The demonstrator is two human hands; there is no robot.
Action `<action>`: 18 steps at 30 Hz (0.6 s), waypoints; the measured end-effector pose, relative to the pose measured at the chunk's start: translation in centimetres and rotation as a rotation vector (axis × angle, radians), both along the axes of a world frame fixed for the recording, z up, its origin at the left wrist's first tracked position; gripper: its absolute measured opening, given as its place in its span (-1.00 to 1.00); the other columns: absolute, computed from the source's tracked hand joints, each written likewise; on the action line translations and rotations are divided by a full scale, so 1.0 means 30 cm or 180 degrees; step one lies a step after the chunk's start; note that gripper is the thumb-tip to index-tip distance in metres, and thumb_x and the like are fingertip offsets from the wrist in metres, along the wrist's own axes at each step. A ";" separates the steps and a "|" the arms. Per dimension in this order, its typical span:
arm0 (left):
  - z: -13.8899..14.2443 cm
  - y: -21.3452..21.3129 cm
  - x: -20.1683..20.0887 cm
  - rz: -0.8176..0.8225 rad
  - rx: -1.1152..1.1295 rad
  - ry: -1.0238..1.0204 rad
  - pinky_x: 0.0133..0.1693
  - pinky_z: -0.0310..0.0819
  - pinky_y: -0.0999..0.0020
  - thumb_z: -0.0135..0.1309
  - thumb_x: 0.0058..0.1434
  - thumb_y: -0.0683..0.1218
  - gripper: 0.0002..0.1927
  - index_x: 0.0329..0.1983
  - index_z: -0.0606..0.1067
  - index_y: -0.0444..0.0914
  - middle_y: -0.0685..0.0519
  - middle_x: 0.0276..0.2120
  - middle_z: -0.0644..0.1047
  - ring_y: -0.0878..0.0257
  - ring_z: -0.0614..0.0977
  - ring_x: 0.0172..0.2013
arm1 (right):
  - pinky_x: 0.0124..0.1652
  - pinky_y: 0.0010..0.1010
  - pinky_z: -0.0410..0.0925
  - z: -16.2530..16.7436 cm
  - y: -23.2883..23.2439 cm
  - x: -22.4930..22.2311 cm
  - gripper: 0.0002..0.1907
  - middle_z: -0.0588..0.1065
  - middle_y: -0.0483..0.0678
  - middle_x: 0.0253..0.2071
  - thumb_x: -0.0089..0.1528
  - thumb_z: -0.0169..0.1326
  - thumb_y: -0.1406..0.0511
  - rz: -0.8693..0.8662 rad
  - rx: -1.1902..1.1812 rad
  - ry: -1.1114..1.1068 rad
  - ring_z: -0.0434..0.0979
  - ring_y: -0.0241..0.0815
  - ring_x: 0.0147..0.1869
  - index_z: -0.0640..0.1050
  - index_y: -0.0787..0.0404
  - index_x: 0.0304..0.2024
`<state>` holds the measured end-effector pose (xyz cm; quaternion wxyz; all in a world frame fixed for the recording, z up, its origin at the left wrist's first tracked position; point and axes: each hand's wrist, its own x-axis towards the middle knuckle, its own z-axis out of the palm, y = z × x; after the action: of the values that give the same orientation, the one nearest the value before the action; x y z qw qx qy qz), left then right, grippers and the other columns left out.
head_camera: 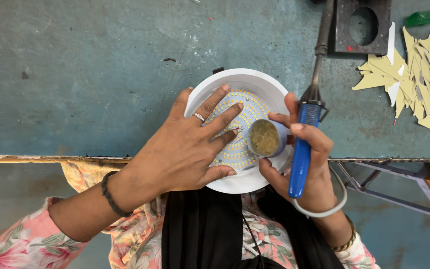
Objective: The person uses a soldering iron to attach wires to an LED panel inside a white circular housing. They apply flux, solder multiple points, and connect a black power cable to the back of the housing.
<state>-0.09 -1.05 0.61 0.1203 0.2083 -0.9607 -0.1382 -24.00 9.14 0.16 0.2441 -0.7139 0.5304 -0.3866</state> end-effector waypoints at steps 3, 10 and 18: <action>-0.003 -0.001 0.001 -0.0020 0.0007 -0.0035 0.21 -0.03 -0.41 -0.01 0.14 0.40 -0.27 0.05 0.59 -0.27 -0.11 0.34 0.30 -0.15 0.05 0.43 | 0.10 -0.25 0.51 0.003 -0.014 0.001 -0.08 0.07 0.32 0.55 0.10 0.32 0.54 0.0047 0.0068 0.0069 0.44 0.14 0.47 0.03 -0.02 0.27; -0.020 0.006 0.003 0.0013 0.0002 0.0088 0.15 0.08 -0.37 0.00 0.10 0.45 -0.21 0.03 0.59 -0.28 -0.13 0.34 0.30 -0.17 0.12 0.40 | 0.04 -0.27 0.54 0.017 -0.046 -0.004 -0.08 0.07 0.38 0.53 0.08 0.32 0.53 0.0230 0.0169 0.0121 0.42 0.20 0.47 0.03 -0.01 0.25; -0.016 0.007 0.005 0.0022 -0.0036 0.0104 0.04 0.19 -0.30 0.01 0.08 0.47 -0.19 0.03 0.59 -0.27 -0.16 0.32 0.31 -0.23 0.24 0.33 | 0.07 -0.26 0.51 0.017 -0.050 0.002 -0.09 0.07 0.36 0.54 0.09 0.32 0.54 0.0278 0.0196 0.0210 0.42 0.18 0.49 0.03 -0.03 0.25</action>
<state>0.07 -0.85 0.15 0.1377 0.2086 -0.9587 -0.1358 -23.95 7.64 0.68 0.2650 -0.7409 0.5181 -0.3353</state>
